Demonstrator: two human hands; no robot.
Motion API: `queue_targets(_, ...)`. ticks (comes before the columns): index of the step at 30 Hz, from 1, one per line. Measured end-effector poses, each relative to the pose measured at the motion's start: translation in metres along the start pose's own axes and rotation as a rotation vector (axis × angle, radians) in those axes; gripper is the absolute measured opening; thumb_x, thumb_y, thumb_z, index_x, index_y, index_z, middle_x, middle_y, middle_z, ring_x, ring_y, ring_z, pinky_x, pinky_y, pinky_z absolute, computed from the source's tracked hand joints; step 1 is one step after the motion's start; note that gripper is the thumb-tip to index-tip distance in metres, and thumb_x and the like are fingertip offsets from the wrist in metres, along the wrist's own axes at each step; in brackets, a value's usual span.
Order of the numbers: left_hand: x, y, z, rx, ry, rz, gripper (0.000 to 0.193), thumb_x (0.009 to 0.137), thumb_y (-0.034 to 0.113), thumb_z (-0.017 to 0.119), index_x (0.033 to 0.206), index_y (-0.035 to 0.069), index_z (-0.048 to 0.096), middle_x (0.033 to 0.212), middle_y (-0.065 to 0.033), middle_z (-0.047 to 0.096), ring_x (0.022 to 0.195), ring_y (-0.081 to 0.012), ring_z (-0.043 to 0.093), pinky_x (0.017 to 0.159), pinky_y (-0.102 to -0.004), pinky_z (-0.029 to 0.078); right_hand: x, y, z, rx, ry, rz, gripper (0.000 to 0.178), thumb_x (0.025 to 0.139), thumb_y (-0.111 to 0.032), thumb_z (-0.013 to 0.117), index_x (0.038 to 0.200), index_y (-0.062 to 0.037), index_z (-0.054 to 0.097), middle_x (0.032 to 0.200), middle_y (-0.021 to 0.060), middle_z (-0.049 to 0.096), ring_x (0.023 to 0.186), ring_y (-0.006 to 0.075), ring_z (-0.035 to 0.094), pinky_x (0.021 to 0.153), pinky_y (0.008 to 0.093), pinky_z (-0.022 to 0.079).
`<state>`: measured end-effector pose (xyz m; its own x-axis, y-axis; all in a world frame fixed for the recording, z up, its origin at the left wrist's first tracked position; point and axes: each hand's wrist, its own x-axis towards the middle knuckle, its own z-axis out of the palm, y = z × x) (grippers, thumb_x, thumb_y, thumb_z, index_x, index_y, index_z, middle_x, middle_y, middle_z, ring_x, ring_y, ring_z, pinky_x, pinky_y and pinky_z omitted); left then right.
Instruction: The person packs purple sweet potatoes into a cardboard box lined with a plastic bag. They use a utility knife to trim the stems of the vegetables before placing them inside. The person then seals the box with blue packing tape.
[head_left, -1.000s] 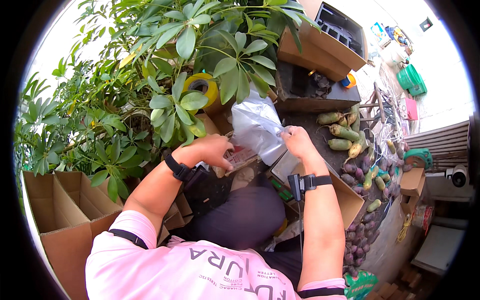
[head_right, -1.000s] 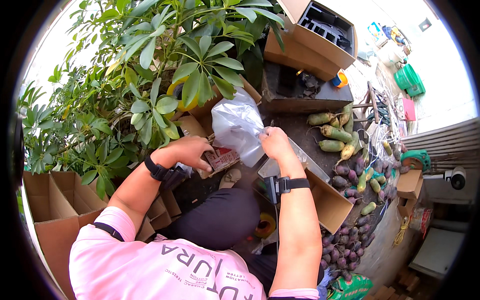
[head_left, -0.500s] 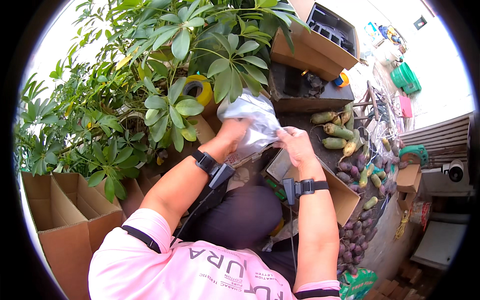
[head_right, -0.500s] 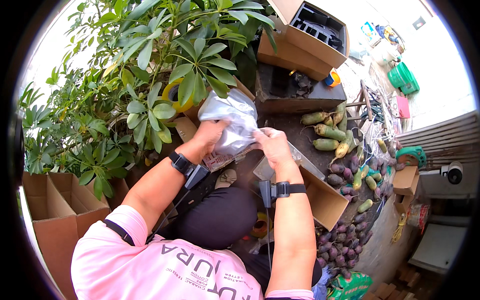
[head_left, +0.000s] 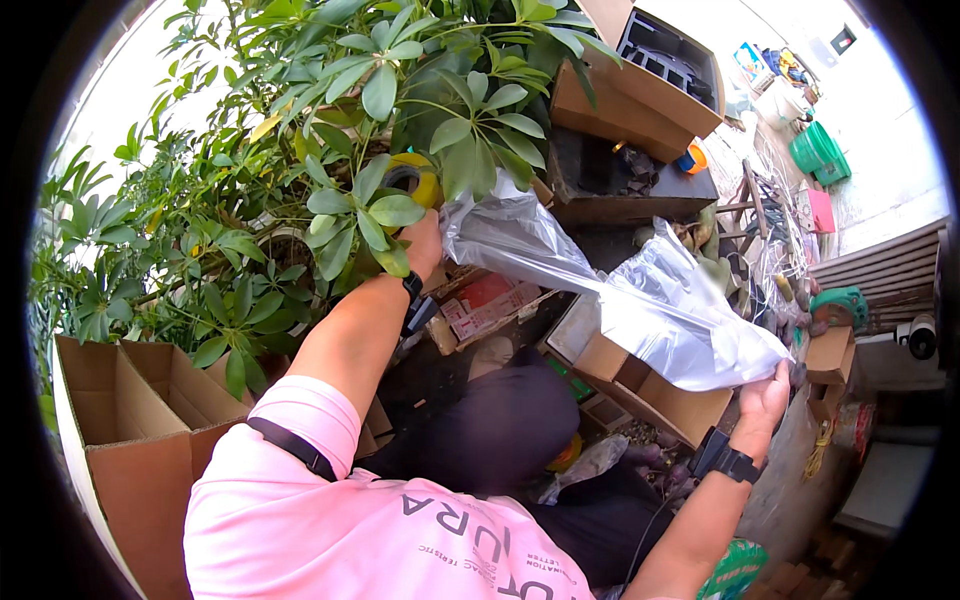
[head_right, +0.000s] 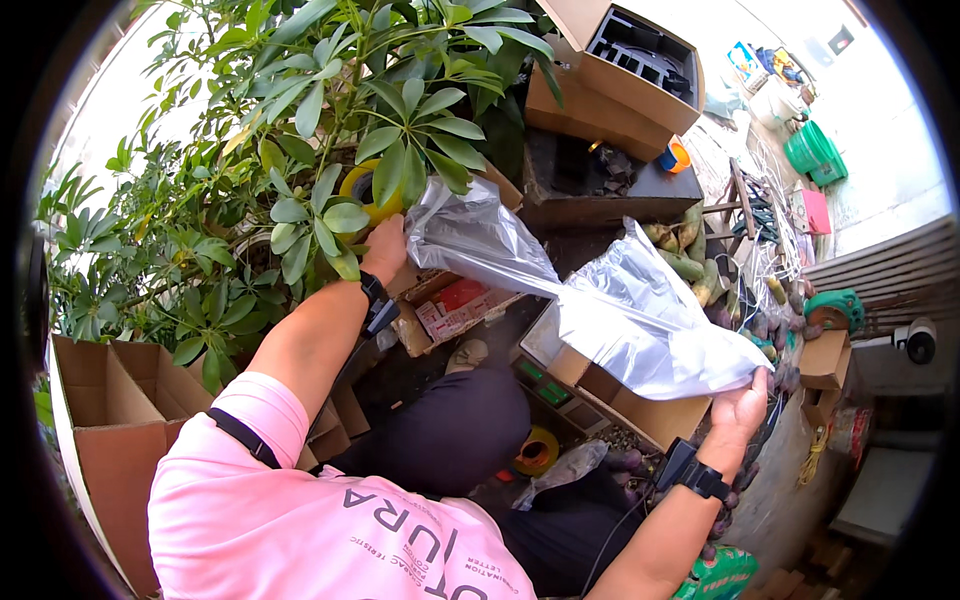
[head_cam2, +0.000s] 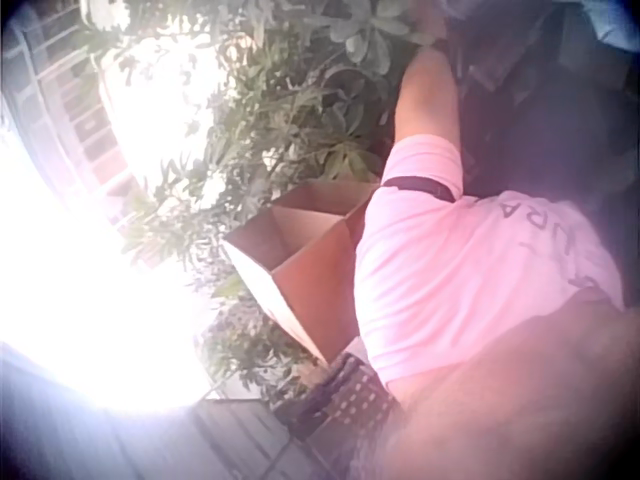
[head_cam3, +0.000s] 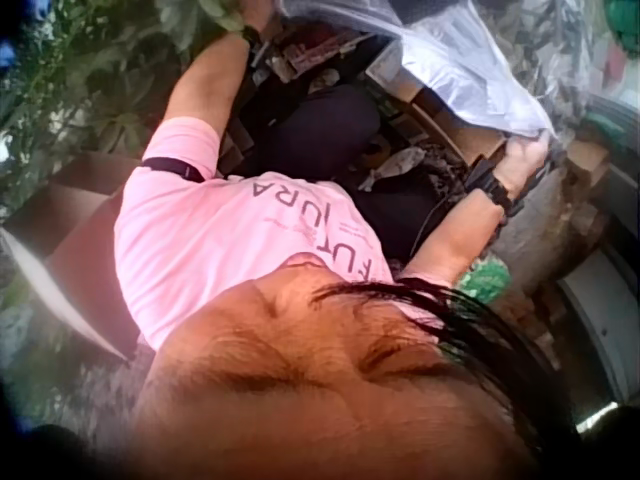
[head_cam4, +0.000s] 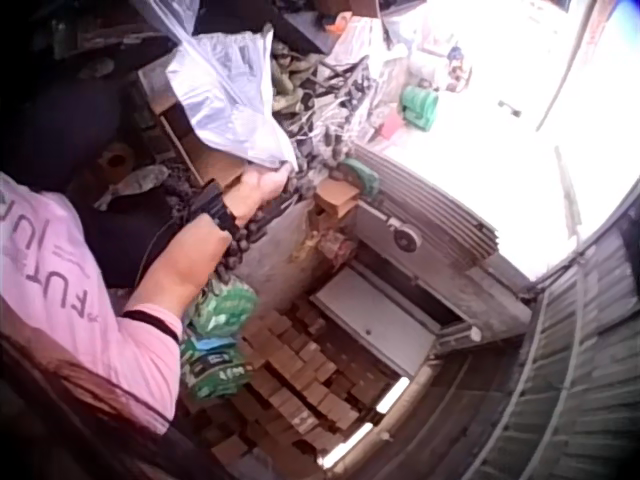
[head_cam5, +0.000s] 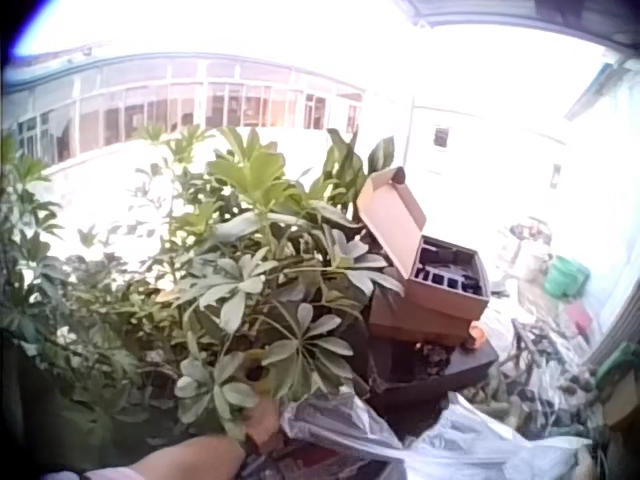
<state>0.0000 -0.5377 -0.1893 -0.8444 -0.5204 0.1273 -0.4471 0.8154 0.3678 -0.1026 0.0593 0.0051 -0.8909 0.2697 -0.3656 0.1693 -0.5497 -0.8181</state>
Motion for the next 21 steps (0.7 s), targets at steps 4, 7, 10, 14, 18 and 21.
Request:
queue_targets(4, -0.01, 0.04, -0.01, 0.02, -0.117, 0.025, 0.013, 0.091, 0.01, 0.05, 0.1, 0.001, 0.053, 0.098, -0.0244, 0.064, 0.09, -0.0445, 0.065, 0.077, -0.0529, 0.053, -0.012, -0.022, -0.042, -0.088, 0.035, -0.134, 0.046, 0.105, -0.033, 0.042, 0.132, 0.004, 0.049, 0.131, 0.0154, 0.057, 0.119, 0.0306, 0.056, 0.103, 0.0448, 0.044)
queue_targets(7, -0.004, 0.042, -0.018, 0.035, -0.055, -0.007, 0.012, 0.09, 0.009, 0.049, 0.097, 0.001, 0.054, 0.095, -0.0255, 0.065, 0.088, -0.0447, 0.065, 0.077, -0.0524, 0.054, -0.018, -0.044, -0.053, -0.146, 0.291, -0.219, 0.051, 0.107, -0.038, 0.036, 0.135, 0.003, 0.048, 0.138, 0.0156, 0.053, 0.121, 0.0314, 0.055, 0.103, 0.0464, 0.045)
queue_targets(10, 0.016, 0.007, -0.033, 0.057, -0.123, -0.158, 0.018, 0.088, 0.012, 0.055, 0.102, 0.001, 0.061, 0.098, -0.0242, 0.068, 0.092, -0.0439, 0.066, 0.078, -0.0489, 0.054, -0.036, -0.116, -0.103, -0.068, 0.386, -0.312, 0.052, 0.107, -0.035, 0.028, 0.137, 0.0026, 0.047, 0.14, 0.0181, 0.051, 0.126, 0.0372, 0.051, 0.109, 0.0547, 0.041)
queue_targets(14, 0.033, 0.035, -0.056, -0.287, 0.237, -0.115, 0.025, 0.089, 0.019, 0.059, 0.104, -0.001, 0.06, 0.094, -0.0245, 0.068, 0.093, -0.0439, 0.065, 0.079, -0.0479, 0.052, -0.049, -0.148, -0.12, -0.097, 0.366, -0.354, 0.052, 0.107, -0.039, 0.035, 0.136, 0.0029, 0.048, 0.138, 0.018, 0.054, 0.123, 0.0346, 0.054, 0.105, 0.0504, 0.044)
queue_targets(18, 0.062, 0.09, -0.109, -0.687, 0.534, 0.256, 0.023, 0.084, 0.018, 0.065, 0.103, 0.005, 0.061, 0.095, -0.0179, 0.065, 0.092, -0.0381, 0.063, 0.079, -0.0442, 0.05, -0.057, -0.123, -0.098, -0.138, 0.224, -0.334, 0.048, 0.106, -0.035, 0.039, 0.135, 0.0025, 0.049, 0.135, 0.0163, 0.055, 0.122, 0.0323, 0.055, 0.104, 0.0485, 0.044)
queue_targets(21, 0.041, 0.138, -0.162, -0.39, 0.558, 0.572, 0.024, 0.077, 0.013, 0.068, 0.099, 0.01, 0.062, 0.096, -0.0113, 0.063, 0.093, -0.033, 0.059, 0.079, -0.0443, 0.049, -0.069, -0.102, -0.087, -0.139, 0.146, -0.308, 0.047, 0.106, -0.035, 0.04, 0.135, 0.0013, 0.049, 0.136, 0.0153, 0.055, 0.122, 0.0311, 0.055, 0.105, 0.047, 0.044)
